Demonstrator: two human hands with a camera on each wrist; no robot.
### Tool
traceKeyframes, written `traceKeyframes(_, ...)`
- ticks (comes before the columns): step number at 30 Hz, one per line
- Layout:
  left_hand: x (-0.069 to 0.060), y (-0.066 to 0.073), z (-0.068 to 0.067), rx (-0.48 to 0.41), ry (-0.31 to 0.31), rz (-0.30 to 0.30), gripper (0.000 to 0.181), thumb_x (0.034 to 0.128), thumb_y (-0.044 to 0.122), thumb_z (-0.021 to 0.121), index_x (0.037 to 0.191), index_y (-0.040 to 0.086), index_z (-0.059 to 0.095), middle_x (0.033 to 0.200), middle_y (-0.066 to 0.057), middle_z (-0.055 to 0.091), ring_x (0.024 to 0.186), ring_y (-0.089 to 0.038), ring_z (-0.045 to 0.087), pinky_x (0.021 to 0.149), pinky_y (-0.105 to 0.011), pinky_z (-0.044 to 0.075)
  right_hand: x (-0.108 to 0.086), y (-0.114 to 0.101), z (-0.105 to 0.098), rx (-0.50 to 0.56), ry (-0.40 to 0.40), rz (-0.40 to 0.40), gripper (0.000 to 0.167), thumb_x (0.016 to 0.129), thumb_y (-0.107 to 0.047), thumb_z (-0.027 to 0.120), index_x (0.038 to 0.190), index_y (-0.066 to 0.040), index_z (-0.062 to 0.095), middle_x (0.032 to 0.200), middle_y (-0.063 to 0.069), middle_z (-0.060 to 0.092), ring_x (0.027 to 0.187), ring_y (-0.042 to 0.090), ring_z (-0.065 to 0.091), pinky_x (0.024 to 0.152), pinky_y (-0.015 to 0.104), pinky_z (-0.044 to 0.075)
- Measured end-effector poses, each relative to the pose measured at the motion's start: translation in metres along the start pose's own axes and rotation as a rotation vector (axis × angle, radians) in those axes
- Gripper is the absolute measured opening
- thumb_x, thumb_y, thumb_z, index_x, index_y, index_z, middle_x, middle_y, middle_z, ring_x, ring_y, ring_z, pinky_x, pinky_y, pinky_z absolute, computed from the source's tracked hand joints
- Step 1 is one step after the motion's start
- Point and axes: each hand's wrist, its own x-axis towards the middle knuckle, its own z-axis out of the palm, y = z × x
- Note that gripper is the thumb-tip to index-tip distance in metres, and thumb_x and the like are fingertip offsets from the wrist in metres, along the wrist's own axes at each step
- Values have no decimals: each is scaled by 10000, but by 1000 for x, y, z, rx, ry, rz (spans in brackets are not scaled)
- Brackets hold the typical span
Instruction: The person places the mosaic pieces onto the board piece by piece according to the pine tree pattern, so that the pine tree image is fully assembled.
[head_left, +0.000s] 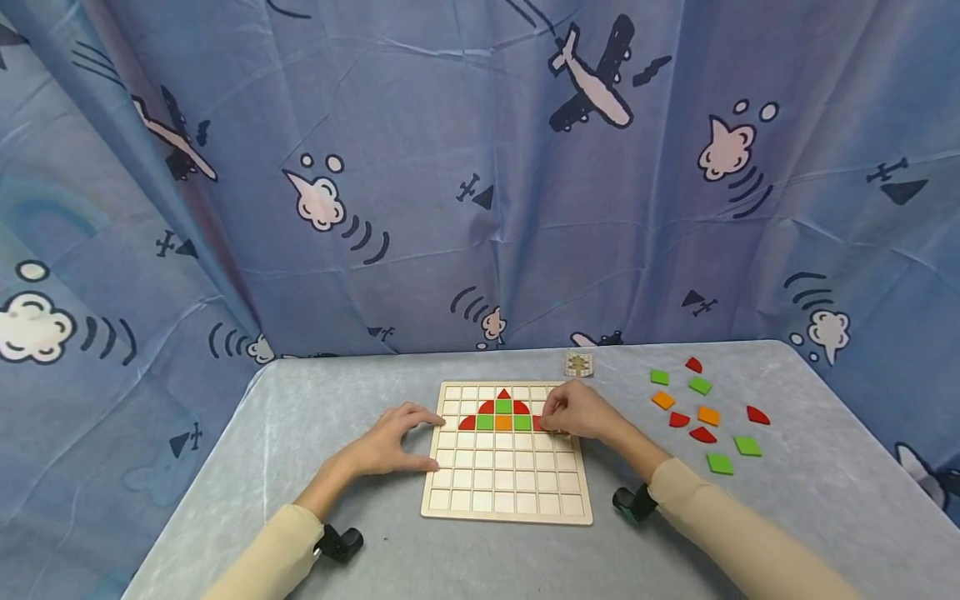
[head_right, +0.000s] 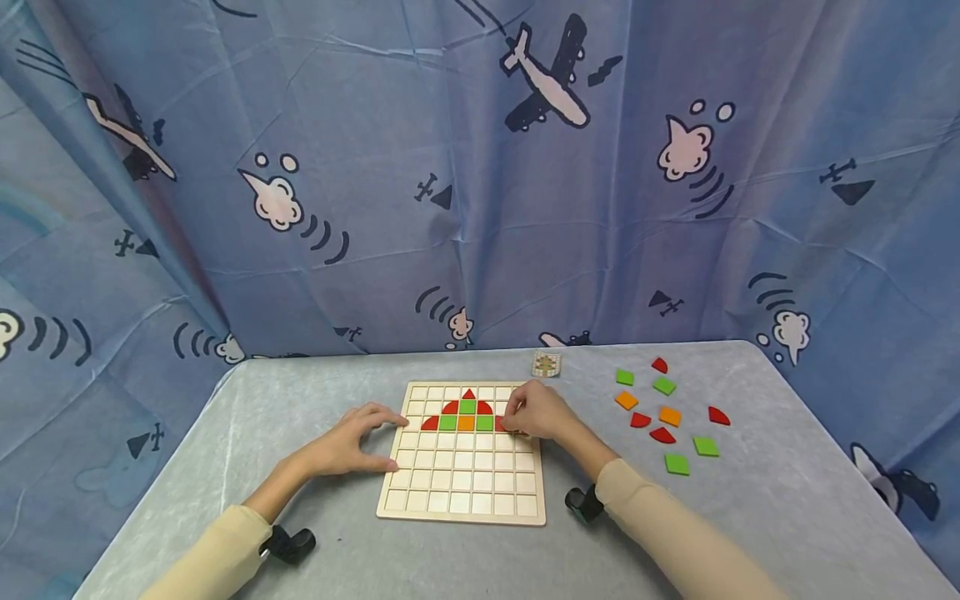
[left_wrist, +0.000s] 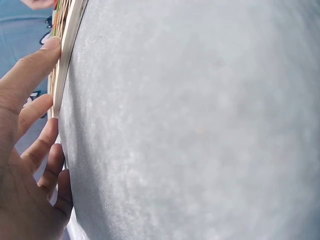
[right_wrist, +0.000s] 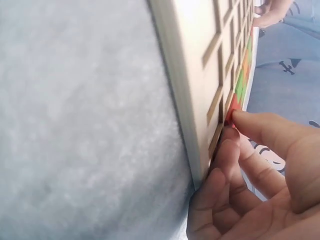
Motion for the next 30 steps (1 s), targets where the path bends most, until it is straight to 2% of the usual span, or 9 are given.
traceKeyframes(11, -1, 3, -3, -2, -5, 3, 651, 802, 408, 874, 1357, 167, 636, 1388, -57, 506, 1283, -328, 409, 1040, -589, 331, 0, -6, -1, -66, -4, 34, 131, 847, -39, 784, 756, -57, 691, 600, -4, 578, 521, 133, 522, 510, 295, 420)
traceKeyframes(17, 0, 2, -2, -1, -6, 0, 648, 801, 416, 873, 1354, 174, 638, 1385, -54, 509, 1280, -327, 413, 1037, -588, 335, -1, 3, -4, -13, -24, -21, 119, 878, -79, 782, 795, -61, 698, 621, -5, 581, 535, 139, 533, 510, 292, 434)
traceKeyframes(23, 0, 3, -2, -2, -13, -6, 647, 804, 414, 871, 1356, 171, 637, 1383, -57, 507, 1284, -330, 409, 1040, -588, 331, -11, 17, -21, 64, -63, -119, 78, 923, -99, 745, 901, -32, 713, 711, 47, 617, 616, 195, 553, 530, 302, 451)
traceKeyframes(30, 0, 2, -3, -4, -19, -10, 649, 803, 433, 868, 1358, 190, 636, 1393, -48, 502, 1289, -327, 406, 1038, -593, 333, -34, 27, -49, 122, -78, -80, 139, 968, -111, 697, 1011, 22, 694, 830, 108, 635, 733, 257, 562, 607, 381, 506)
